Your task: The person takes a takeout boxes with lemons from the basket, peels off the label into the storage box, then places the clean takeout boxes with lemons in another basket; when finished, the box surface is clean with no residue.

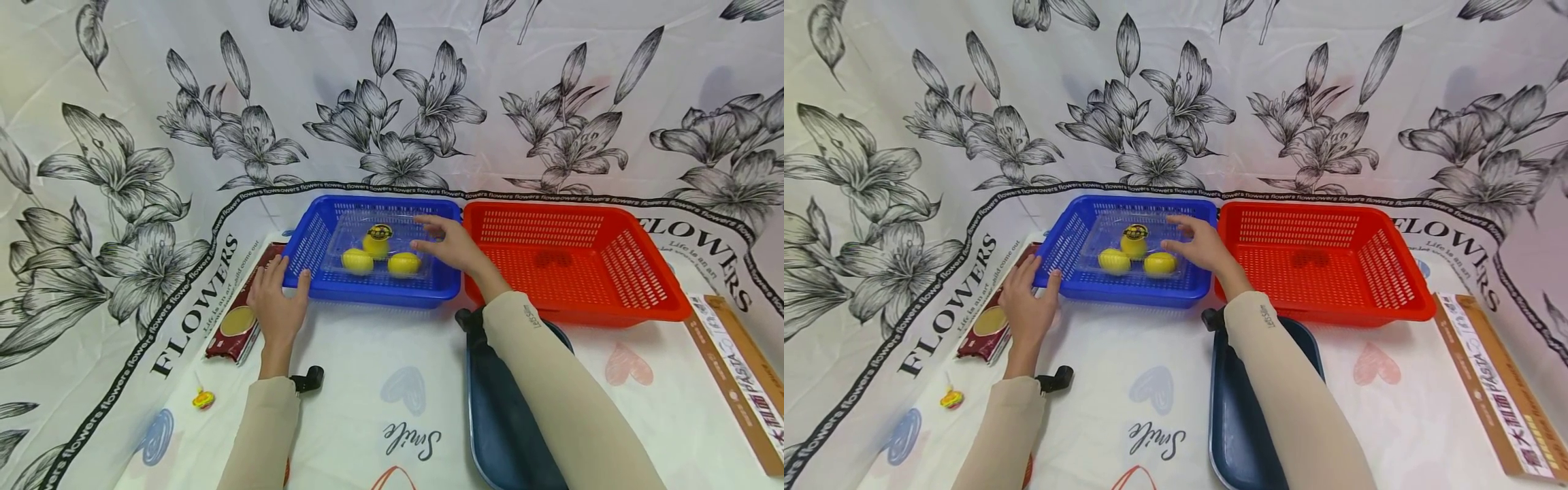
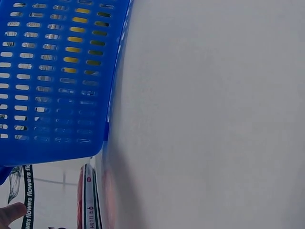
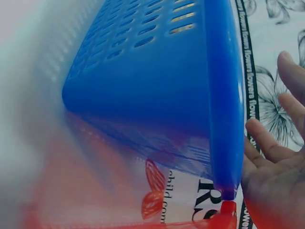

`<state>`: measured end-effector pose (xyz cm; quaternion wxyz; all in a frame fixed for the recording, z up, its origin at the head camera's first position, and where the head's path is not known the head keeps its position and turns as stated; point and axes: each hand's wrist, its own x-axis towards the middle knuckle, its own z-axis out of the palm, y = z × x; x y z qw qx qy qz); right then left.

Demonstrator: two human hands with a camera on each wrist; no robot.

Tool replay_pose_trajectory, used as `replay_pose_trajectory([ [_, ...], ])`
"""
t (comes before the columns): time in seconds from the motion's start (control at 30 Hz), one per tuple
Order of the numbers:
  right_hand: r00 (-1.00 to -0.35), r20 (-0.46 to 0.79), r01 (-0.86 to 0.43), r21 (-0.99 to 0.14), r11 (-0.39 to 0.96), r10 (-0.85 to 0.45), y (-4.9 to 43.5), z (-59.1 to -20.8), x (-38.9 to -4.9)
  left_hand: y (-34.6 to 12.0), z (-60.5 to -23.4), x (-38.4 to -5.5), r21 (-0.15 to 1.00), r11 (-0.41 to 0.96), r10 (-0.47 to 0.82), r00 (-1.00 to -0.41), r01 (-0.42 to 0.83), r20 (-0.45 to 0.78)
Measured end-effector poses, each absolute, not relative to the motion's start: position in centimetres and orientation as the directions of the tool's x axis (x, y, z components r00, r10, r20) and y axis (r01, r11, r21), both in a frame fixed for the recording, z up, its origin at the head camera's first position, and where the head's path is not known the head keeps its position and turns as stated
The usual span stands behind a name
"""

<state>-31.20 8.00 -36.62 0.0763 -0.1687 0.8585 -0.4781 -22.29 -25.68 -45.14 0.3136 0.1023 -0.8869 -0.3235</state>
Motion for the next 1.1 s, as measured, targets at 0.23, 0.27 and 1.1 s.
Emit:
replay_pose_trajectory([
  [0.23, -0.936, -0.069, -0.078, -0.917, 0.392, -0.346, 8.1, -36.3, -32.2, -25.7, -45.1, -22.4, 0.639, 0.769, -0.385, -0.780, 0.024, 0.493],
  [0.27, -0.936, -0.079, -0.067, -0.917, 0.393, -0.342, 8.1, -36.3, -32.4, -25.7, -45.2, -22.4, 0.639, 0.769, -0.386, -0.779, 0.024, 0.493],
  [1.1, -0.933, -0.155, 0.073, -0.965, 0.250, -0.326, 6.2, -36.6, -34.4, -25.8, -45.4, -22.2, 0.661, 0.749, -0.393, -0.777, 0.040, 0.492],
])
